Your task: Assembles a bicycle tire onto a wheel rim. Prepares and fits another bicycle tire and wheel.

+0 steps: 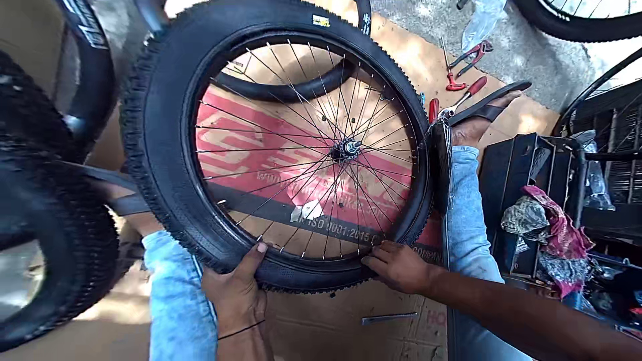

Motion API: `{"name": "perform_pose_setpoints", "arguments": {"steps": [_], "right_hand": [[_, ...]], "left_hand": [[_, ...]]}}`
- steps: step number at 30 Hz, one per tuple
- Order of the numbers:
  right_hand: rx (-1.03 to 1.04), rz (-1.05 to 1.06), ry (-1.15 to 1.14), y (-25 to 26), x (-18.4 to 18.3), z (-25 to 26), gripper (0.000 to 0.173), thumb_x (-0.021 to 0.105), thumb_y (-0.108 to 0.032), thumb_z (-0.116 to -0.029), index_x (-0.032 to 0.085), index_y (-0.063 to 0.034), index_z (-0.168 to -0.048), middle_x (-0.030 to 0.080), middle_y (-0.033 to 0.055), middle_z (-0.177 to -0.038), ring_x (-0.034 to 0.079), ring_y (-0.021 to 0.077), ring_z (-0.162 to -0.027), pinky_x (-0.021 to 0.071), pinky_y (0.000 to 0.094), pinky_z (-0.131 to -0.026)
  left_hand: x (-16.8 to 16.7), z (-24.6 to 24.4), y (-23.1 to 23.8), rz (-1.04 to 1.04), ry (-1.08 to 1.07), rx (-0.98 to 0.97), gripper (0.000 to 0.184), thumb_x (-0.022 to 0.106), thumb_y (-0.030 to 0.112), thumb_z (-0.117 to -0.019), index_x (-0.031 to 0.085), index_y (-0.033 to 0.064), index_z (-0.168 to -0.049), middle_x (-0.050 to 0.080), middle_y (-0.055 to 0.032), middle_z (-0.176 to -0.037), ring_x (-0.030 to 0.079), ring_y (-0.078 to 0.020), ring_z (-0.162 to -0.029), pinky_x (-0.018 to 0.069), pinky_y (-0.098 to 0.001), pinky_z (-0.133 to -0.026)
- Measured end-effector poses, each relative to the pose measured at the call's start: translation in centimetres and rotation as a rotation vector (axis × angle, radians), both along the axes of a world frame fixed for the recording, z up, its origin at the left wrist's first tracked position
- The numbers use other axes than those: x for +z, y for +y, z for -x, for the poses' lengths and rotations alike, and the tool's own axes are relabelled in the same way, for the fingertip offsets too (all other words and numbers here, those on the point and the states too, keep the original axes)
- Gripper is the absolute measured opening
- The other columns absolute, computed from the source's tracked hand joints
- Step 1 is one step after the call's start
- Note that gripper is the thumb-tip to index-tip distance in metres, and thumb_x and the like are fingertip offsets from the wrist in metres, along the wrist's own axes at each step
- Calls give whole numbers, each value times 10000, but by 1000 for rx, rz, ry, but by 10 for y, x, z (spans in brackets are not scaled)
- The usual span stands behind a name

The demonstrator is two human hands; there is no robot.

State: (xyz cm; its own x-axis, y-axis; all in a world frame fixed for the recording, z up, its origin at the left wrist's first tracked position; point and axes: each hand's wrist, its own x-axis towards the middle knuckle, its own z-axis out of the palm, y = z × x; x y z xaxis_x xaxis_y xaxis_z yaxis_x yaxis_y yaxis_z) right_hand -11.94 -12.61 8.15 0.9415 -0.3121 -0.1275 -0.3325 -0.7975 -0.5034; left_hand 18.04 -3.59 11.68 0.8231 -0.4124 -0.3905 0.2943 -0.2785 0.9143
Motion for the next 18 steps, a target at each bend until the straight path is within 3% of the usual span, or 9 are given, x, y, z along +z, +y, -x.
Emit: {"name": "perform_pose_setpoints", "arguments": {"steps": [1,3,8,13,16,18], "right_hand": [[-39,22,-22,5,-2,-2,232,692,-192,-950,677,-116,-1168,730,68,-1041,714,241,-1034,590,420,-942],[-96,-21,-16,9,-13,-9,156,685,-163,-932,708,-97,-1071,738,70,-940,731,239,-928,606,430,-855],[-125,-358,338,-17,-21,-41,259,739,-232,-871,722,-130,-1109,734,110,-953,710,326,-895,551,588,-744],[-180,-443,468,-26,-19,-72,264,781,-330,-845,734,-154,-1036,725,101,-953,694,327,-924,536,603,-758],[-301,-538,471,-3,-20,-96,278,757,-295,-866,737,-143,-1099,728,139,-1045,686,366,-1003,528,635,-811],[-367,-576,410,10,-19,-118,300,752,-288,-874,737,-151,-1140,735,129,-1057,691,349,-1007,536,622,-826]], "left_hand": [[1,-1,-1,17,8,-9,622,758,-53,-791,480,32,-1341,694,-85,-1081,723,-173,-924,633,-358,-822],[-6,-4,2,42,43,-21,634,751,-60,-804,461,36,-1359,687,-95,-1091,719,-185,-934,630,-374,-834],[-45,-12,4,-13,92,60,557,742,-31,-847,502,42,-1344,683,-95,-1120,706,-175,-966,620,-379,-839],[-74,-3,2,-96,146,144,776,802,72,-854,388,106,-1510,598,-122,-1359,646,-221,-1179,576,-445,-971],[-82,53,12,-186,396,198,521,728,202,-941,508,76,-1396,671,-135,-1188,689,-224,-1019,601,-441,-837],[-93,72,14,-224,460,244,451,704,263,-961,555,44,-1326,690,-161,-1080,703,-249,-893,605,-448,-731]]}}
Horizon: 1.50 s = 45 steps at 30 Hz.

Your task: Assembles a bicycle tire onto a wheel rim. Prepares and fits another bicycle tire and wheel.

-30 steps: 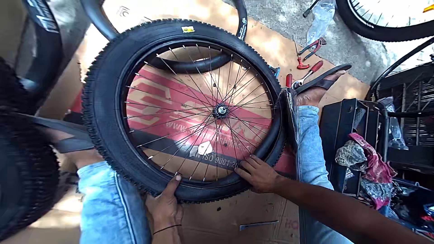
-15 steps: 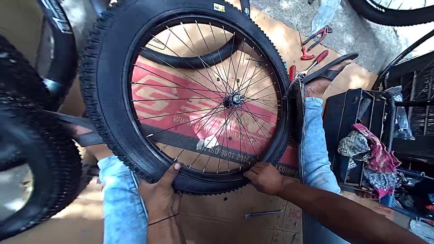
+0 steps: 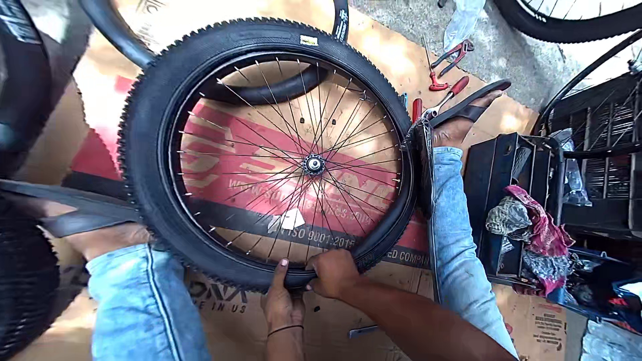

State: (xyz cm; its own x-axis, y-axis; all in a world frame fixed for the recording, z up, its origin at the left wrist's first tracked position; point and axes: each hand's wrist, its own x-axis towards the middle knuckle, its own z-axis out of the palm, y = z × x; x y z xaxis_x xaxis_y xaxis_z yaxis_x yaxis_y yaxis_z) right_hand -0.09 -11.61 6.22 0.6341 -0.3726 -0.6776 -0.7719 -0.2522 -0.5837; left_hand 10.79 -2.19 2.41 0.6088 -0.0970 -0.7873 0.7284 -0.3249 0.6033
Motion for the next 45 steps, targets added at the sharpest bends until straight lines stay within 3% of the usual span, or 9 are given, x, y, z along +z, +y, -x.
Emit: {"name": "perform_pose_setpoints", "arguments": {"steps": [4,8,11,21,27,31,36,41,45], "right_hand": [[-143,63,-149,16,8,-7,364,685,-216,-944,657,-187,-1306,746,54,-1116,707,256,-1043,555,529,-903],[133,383,-200,11,-4,67,686,846,-302,-793,587,-278,-1429,561,119,-1453,475,341,-1393,371,549,-1175],[296,513,-203,-4,-6,107,571,726,-256,-920,561,-285,-1466,575,123,-1427,512,314,-1368,402,482,-1171],[466,-55,173,-47,52,55,663,746,-552,-797,631,-57,-1224,688,159,-1008,678,357,-931,532,591,-742],[504,-412,253,-86,46,29,584,697,-524,-929,699,44,-1067,679,227,-989,661,379,-953,495,635,-788],[372,-539,192,-71,37,41,737,739,-478,-926,564,105,-1342,625,307,-1249,599,432,-1200,443,667,-984],[197,-113,-158,-33,37,114,611,740,-116,-865,571,-124,-1453,561,110,-1492,523,299,-1385,438,546,-1126],[281,334,46,-42,16,167,752,742,-433,-909,434,-238,-1566,423,124,-1596,398,333,-1470,231,597,-1237],[427,551,-64,-67,-9,169,494,734,-335,-912,612,-162,-1358,619,108,-1367,575,313,-1287,470,497,-1089]], "left_hand": [[-4,-32,2,12,-137,-15,482,744,98,-899,549,12,-1332,690,-172,-1131,707,-254,-983,610,-471,-841],[5,-44,5,124,-170,-53,445,700,37,-920,531,23,-1332,688,-139,-1120,706,-215,-972,616,-430,-842],[-2,-41,8,150,-175,-41,438,692,10,-912,532,27,-1319,692,-126,-1101,710,-208,-953,621,-422,-831],[5,-42,4,157,-155,-38,458,701,2,-903,524,33,-1325,686,-123,-1114,707,-204,-965,617,-424,-841],[26,-42,1,215,-203,-85,551,710,-34,-861,486,45,-1358,687,-111,-1102,711,-193,-948,625,-402,-828],[35,-42,-7,164,-273,-92,607,756,-55,-830,483,25,-1367,675,-123,-1135,704,-192,-971,622,-394,-836],[27,-49,-14,93,-341,-103,710,823,73,-831,458,43,-1439,662,-134,-1217,696,-203,-1042,609,-401,-885],[17,-65,-17,141,-347,-122,702,801,127,-869,429,63,-1462,662,-111,-1228,693,-193,-1063,603,-400,-917],[11,-69,-19,126,-321,-95,697,802,158,-874,437,72,-1461,663,-110,-1223,690,-196,-1065,601,-403,-912]]}}
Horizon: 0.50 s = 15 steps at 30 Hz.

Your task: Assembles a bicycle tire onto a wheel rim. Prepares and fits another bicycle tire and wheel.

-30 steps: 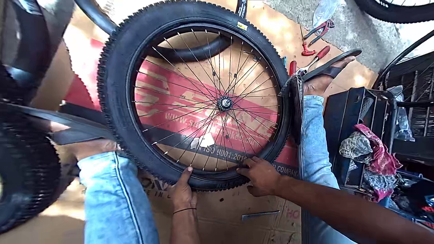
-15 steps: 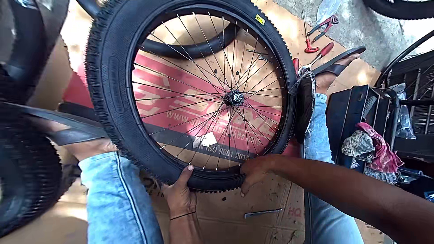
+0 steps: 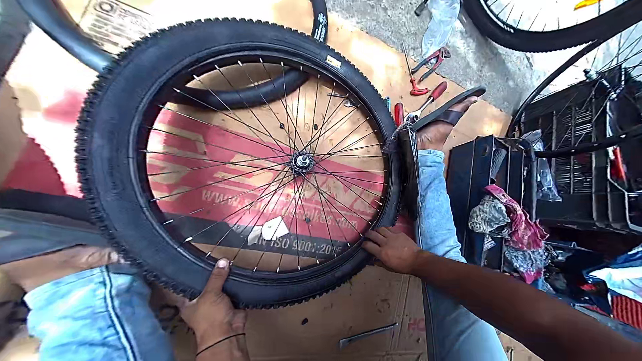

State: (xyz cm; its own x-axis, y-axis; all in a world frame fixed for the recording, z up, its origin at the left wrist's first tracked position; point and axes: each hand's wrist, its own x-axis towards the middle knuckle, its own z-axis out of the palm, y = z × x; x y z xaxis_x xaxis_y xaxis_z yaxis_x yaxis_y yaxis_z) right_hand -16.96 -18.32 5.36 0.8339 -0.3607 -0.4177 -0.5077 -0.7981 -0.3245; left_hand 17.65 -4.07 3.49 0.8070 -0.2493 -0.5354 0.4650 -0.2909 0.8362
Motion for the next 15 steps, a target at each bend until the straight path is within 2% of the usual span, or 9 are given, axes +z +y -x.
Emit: {"name": "perform_pose_setpoints", "arguments": {"steps": [2,3,5,6,8,10,12,14,15], "right_hand": [[87,31,-2,-15,-9,-15,681,848,-372,-783,590,-146,-1371,667,95,-1239,611,309,-1186,462,514,-1074],[138,16,18,-21,-12,-21,659,856,-392,-780,605,-136,-1333,679,95,-1196,611,314,-1177,463,524,-1057],[182,8,26,-22,-14,-23,515,780,-390,-868,626,-124,-1281,702,92,-1131,620,313,-1159,489,504,-1014],[129,0,6,-16,-12,-22,460,762,-360,-895,634,-127,-1270,705,86,-1125,621,309,-1154,481,502,-1032],[-92,36,-89,2,-9,-12,425,797,-292,-856,655,-161,-1235,706,67,-1161,605,292,-1223,429,491,-1128],[-510,91,-173,37,-8,-5,641,851,-202,-718,634,-172,-1321,636,117,-1343,487,310,-1399,341,494,-1224],[-1134,23,-192,64,-2,-17,877,823,-167,-682,500,-102,-1495,424,185,-1577,333,335,-1511,334,510,-1223],[-1836,-260,-387,91,5,-37,945,816,-260,-810,311,-18,-1572,409,189,-1580,404,280,-1465,384,465,-1190],[-2096,-440,-523,105,7,-51,1029,869,-332,-801,266,-31,-1578,465,201,-1524,500,271,-1377,461,462,-1119]], "left_hand": [[-1,-1,0,-6,28,-21,673,772,177,-902,427,81,-1472,657,-97,-1233,681,-179,-1075,593,-390,-924],[-2,-2,-1,-5,48,-28,649,753,192,-920,431,86,-1473,656,-90,-1234,677,-168,-1077,589,-384,-927],[0,-5,-3,-14,82,-43,538,704,234,-958,486,97,-1430,668,-64,-1200,679,-140,-1044,587,-365,-904],[3,-7,-5,-13,93,-62,511,678,246,-976,486,105,-1429,660,-51,-1199,671,-125,-1043,582,-354,-905],[11,-5,-9,-10,86,-62,500,661,242,-992,476,97,-1433,656,-52,-1203,668,-112,-1038,581,-338,-901],[20,7,-8,-23,80,-40,514,643,247,-1006,452,88,-1456,642,-63,-1237,658,-110,-1062,574,-335,-917],[25,25,-3,-34,81,-7,500,623,292,-1024,471,71,-1446,642,-81,-1260,659,-128,-1086,573,-352,-935],[31,58,8,-79,105,9,493,571,379,-1043,497,68,-1419,641,-83,-1257,652,-133,-1097,566,-371,-941],[34,76,14,-98,122,27,504,553,407,-1048,497,64,-1413,637,-87,-1254,645,-134,-1101,561,-378,-941]]}}
